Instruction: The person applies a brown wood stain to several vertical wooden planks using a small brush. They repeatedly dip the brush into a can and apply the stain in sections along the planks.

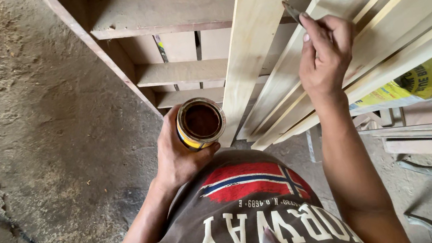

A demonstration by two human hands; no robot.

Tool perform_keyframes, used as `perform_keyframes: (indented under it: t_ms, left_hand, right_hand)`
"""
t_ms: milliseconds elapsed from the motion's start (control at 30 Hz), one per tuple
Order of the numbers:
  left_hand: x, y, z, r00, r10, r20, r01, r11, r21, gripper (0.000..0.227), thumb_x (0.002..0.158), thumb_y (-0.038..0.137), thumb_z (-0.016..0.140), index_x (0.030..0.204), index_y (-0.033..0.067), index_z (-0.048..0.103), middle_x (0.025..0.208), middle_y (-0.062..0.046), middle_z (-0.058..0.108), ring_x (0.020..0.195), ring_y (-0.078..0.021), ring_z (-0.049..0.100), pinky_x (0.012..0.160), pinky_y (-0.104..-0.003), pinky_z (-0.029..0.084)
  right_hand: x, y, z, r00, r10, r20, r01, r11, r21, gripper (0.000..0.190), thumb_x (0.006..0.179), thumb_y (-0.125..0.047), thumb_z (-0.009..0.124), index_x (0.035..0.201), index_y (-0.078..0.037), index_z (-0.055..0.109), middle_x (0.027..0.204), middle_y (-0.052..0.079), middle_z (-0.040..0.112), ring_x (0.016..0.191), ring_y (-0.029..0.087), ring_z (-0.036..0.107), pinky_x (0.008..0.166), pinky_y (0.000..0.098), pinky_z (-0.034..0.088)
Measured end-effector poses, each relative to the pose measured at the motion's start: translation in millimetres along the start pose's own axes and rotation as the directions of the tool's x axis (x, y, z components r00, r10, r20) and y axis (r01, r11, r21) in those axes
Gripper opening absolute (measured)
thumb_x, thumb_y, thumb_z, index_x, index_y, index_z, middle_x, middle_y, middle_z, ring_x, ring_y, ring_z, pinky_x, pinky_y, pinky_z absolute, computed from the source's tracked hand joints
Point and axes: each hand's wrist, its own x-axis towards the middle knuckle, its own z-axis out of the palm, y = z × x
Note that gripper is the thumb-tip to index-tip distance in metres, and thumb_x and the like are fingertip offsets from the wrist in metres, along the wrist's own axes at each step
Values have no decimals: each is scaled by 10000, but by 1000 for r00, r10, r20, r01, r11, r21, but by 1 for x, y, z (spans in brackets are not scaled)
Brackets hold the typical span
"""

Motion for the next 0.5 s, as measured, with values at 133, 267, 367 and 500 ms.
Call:
perform_keyframes:
  t_ms: [133,267,367,500]
  left_hand:
    - [-3,4,-10,998,43,-50,-45,999,-28,961,645,80,926,1449,-40,413,1337,-164,633,1281,-245,621,1117,-373,498]
    - [-3,2,-16,995,67,-68,-74,991,-111,978,666,73,927,1469,-42,381,1358,-165,626,1300,-248,616,1139,-380,498]
    - [-1,0,-21,994,41,-102,-43,999,-14,1011,625,92,961,1446,-43,387,1327,-165,639,1266,-242,624,1110,-378,502]
    - [-2,-5,-22,997,-9,-82,10,1000,4,1015,612,89,963,1439,-43,390,1308,-156,645,1244,-233,632,1095,-376,509]
  right_hand:
    - [5,9,11,999,-35,-8,36,998,50,421,1037,117,654,1409,-67,728,1236,127,510,1084,262,542,906,347,499]
    - [-4,11,6,1000,-11,-5,11,998,59,453,984,118,666,1373,-100,743,1210,115,526,1114,275,544,900,357,492]
    - [-2,5,8,999,41,-7,-40,996,77,431,1001,114,661,1372,-91,742,1208,125,518,1093,267,549,899,357,494]
    - [2,9,-1,998,-56,25,56,998,-26,423,1000,94,691,1377,-89,747,1216,122,540,1092,279,541,918,392,488]
